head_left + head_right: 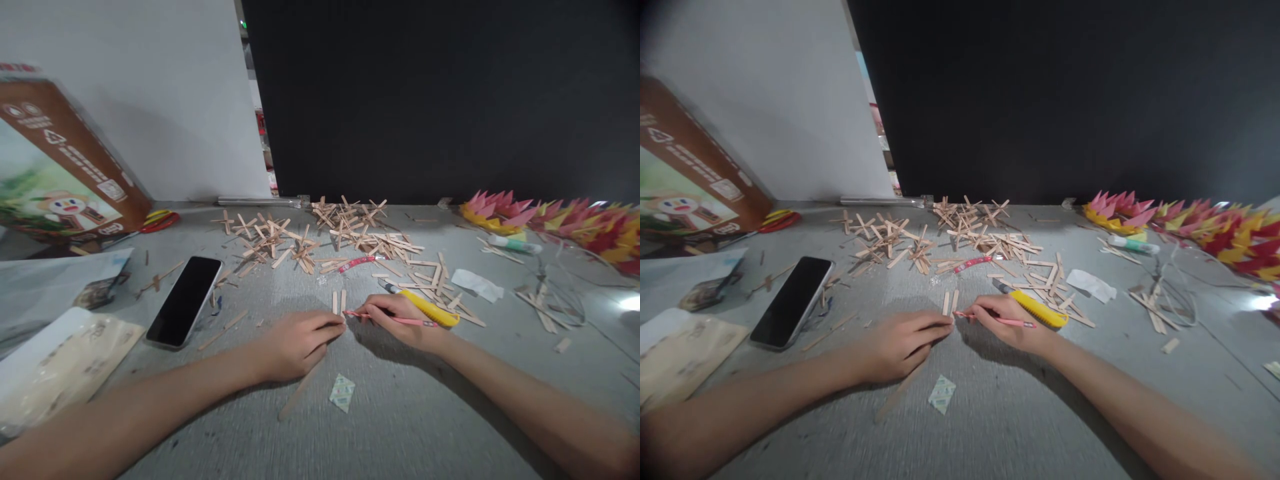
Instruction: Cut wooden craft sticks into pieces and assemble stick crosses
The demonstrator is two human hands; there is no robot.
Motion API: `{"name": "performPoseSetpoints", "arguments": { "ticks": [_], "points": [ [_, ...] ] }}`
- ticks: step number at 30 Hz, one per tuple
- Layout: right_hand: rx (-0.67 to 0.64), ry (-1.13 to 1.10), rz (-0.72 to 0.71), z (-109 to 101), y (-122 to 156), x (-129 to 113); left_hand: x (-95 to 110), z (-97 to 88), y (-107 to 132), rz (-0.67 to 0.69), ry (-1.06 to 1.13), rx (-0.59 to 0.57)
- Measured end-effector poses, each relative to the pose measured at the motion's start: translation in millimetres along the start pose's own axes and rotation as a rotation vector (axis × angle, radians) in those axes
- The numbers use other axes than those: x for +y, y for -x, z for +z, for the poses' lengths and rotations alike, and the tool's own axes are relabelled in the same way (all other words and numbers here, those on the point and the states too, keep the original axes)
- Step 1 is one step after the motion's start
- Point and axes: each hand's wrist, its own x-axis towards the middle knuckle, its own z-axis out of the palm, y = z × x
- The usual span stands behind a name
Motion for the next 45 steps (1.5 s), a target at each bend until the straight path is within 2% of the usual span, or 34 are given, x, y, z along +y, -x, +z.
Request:
{"name": "performPoseSetpoints", "arguments": {
  "ticks": [10,20,23,28,36,45],
  "points": [
    [0.013,-0.002,0.005,2.6,-0.5,3.7,0.3,-0.5,0.2,0.0,-0.006,-0.005],
    [0.014,0.0,-0.032,-1.3,0.5,-3.1,0.7,-0.4,-0.3,0.004,0.001,0.018],
    [0.061,0.009,-0.045,-1.3,2.3,-2.7,0.1,0.2,-0.3,0.005,0.008,0.031],
    [0.165,-0.048,0.061,2.1,3.7,1.9,0.1,1.0,1.2,0.009,0.014,0.03],
    [0.194,-0.03,0.066,2.0,3.3,2.2,2.3,-0.9,1.3,-0.13,0.016,0.049],
    [0.194,-0.003,0.068,0.7,3.0,-0.8,1.7,-1.4,0.0,-0.036,-0.058,0.025]
  ]
}}
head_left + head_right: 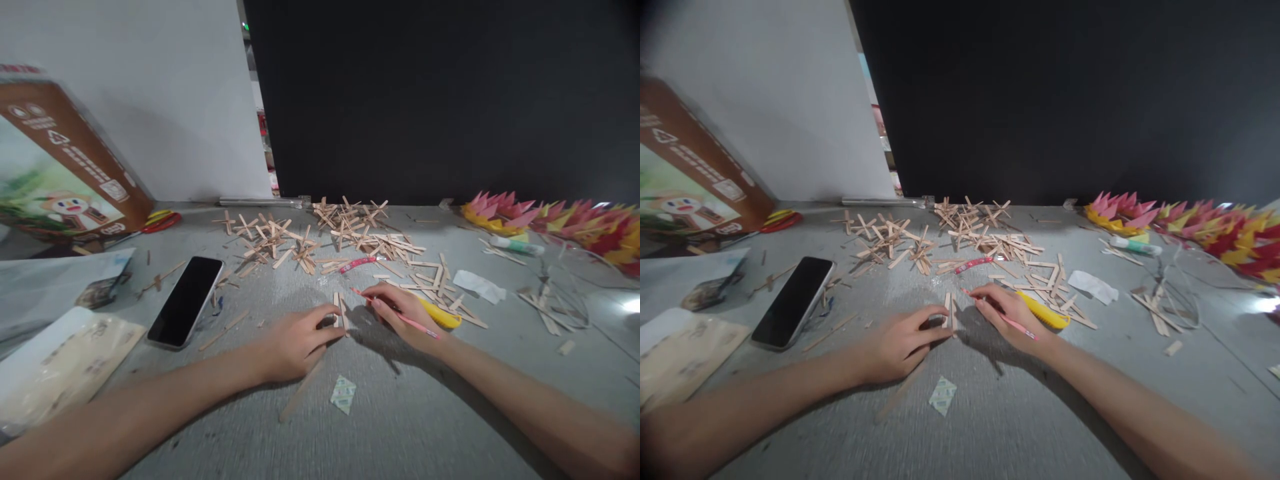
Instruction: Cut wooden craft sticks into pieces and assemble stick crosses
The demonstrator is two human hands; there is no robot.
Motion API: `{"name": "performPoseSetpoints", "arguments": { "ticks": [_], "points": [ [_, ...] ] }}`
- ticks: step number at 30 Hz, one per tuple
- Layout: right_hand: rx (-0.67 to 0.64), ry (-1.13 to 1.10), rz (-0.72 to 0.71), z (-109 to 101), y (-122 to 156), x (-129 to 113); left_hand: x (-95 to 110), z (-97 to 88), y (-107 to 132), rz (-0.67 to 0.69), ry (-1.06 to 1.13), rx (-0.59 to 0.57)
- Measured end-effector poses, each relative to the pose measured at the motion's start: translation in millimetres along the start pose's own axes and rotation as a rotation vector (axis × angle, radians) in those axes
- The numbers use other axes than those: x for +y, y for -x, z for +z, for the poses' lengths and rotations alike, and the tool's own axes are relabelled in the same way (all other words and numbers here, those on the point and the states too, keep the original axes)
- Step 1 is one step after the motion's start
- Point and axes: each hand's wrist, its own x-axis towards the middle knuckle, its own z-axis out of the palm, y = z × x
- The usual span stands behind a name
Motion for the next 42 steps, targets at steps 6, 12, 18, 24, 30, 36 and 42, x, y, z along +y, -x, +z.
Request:
{"name": "performPoseSetpoints", "arguments": {
  "ticks": [6,12,18,24,30,36,42],
  "points": [
    [-0.008,0.026,0.001,0.2,-0.4,-0.2,2.3,-2.3,-0.8,0.009,0.001,-0.019],
    [-0.018,0.029,-0.021,0.3,-0.2,-1.0,-0.4,2.7,1.5,-0.088,-0.01,-0.006],
    [-0.023,0.032,-0.033,-0.3,0.1,-1.9,-0.1,1.6,1.1,-0.064,0.008,-0.003],
    [-0.03,0.04,-0.033,-1.3,0.3,-3.3,1.7,-1.4,0.1,-0.065,-0.02,-0.031],
    [-0.034,0.06,-0.051,-0.4,-0.2,-0.7,1.1,-0.9,0.1,-0.018,-0.038,-0.031],
    [-0.042,0.061,-0.053,-0.4,0.7,-0.6,-0.3,1.3,-0.3,-0.048,-0.025,-0.044],
    [-0.035,0.067,-0.066,0.2,0.9,0.8,-1.5,-0.7,-1.7,-0.012,-0.061,-0.121]
  ]
}}
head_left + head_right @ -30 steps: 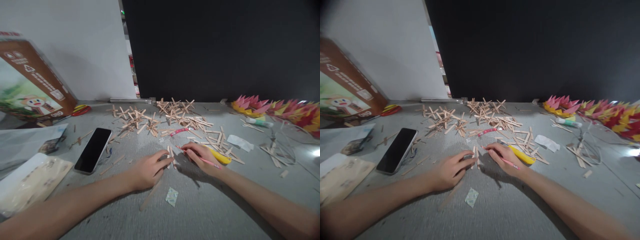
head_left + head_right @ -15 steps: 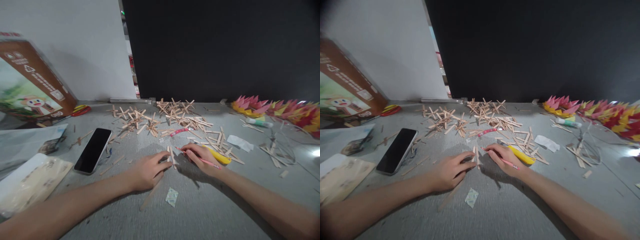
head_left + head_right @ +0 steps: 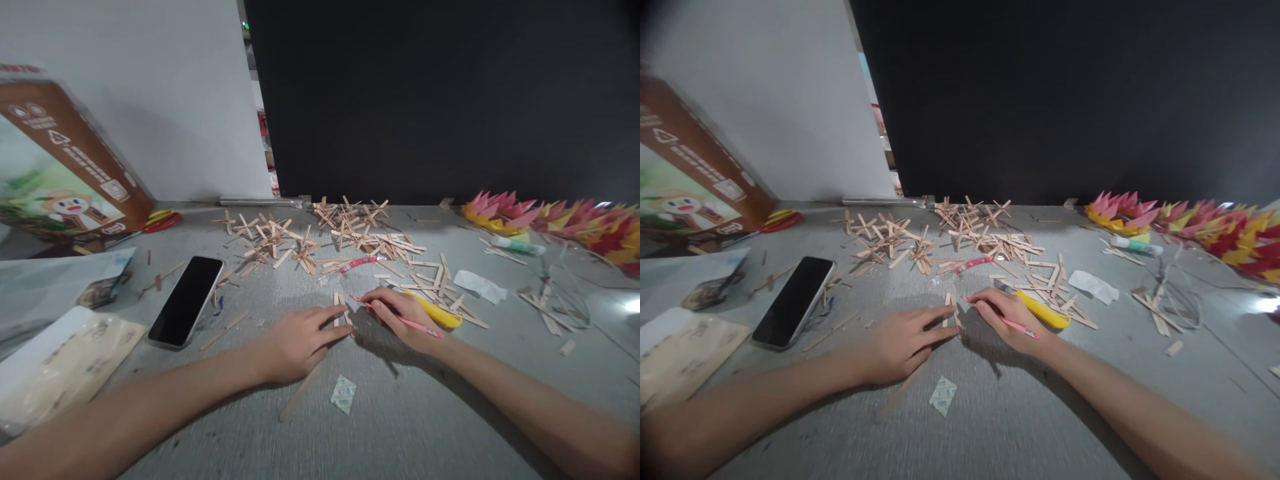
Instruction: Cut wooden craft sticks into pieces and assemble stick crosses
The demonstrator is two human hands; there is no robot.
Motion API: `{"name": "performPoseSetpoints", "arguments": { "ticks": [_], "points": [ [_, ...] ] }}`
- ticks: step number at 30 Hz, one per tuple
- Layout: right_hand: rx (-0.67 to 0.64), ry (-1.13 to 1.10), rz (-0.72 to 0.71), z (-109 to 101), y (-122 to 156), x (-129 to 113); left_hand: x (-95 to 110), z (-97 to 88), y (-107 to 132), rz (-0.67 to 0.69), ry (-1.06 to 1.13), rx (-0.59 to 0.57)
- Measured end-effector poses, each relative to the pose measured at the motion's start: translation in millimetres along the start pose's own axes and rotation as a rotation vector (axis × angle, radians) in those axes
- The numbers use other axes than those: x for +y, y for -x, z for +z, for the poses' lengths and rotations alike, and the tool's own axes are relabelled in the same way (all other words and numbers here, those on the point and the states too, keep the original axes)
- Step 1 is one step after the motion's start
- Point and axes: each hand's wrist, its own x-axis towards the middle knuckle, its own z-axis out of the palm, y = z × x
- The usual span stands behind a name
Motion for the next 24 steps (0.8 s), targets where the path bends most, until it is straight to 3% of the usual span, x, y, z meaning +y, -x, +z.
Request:
{"name": "performPoseSetpoints", "arguments": {
  "ticks": [6,13,15,20,24],
  "points": [
    [0.025,0.002,-0.02,1,-2,0,2,-4.1,-1,0.009,-0.033,-0.015],
    [0.038,0.067,-0.252,2,-6,1,2,-5.4,-3,0.029,-0.068,-0.051],
    [0.008,0.17,-0.277,0,-6,0,1,-4.3,-4,0.019,-0.103,-0.072],
    [-0.235,0.674,-0.391,-12,-5,-13,3,-7.0,-5,0.059,-0.169,-0.079],
    [-0.264,0.727,-0.37,-32,3,-18,7,-11.6,-3,0.086,-0.158,-0.049]
  ]
}}
